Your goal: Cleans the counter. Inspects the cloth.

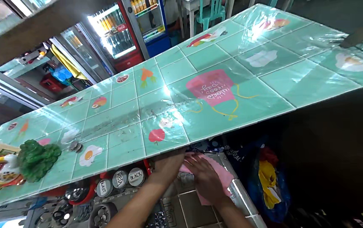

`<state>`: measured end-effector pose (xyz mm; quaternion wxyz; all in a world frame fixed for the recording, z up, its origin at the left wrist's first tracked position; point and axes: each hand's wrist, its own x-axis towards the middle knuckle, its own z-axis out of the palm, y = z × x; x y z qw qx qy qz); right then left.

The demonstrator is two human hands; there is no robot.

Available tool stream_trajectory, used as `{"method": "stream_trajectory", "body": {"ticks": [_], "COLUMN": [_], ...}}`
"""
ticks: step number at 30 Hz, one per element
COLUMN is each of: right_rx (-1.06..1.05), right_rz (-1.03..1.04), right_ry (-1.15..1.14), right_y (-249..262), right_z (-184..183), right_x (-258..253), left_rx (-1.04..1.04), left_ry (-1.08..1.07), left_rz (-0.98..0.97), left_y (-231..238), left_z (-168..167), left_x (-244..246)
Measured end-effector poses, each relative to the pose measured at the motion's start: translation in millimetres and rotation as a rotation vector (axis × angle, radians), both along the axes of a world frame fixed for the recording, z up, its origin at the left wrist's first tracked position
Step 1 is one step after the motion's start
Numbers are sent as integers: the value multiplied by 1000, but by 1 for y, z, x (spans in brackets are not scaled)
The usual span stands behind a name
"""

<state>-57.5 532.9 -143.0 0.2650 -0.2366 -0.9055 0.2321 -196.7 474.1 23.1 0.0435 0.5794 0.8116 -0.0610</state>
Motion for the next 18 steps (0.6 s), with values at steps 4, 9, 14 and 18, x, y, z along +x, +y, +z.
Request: {"method": "stream_trajectory", "body": {"ticks": [4, 9, 14, 18], "right_rx": [-4, 12, -110, -235], "right_rz": [3, 23, 67, 290], "right_ry": [-25, -17, -92, -161], "right_y": [1, -3, -43, -96], "right_z": [0, -2, 1, 11], "right_x": [1, 6, 44, 93], "left_rx": [2, 189, 796, 1264], "left_ry": [-58, -18, -483, -1045], "left_rz": [17, -19, 291, 1234], "left_y": [5, -8, -100, -176], "left_z": [4, -9, -12, -23], "left_x": [-2, -1, 23, 41]}}
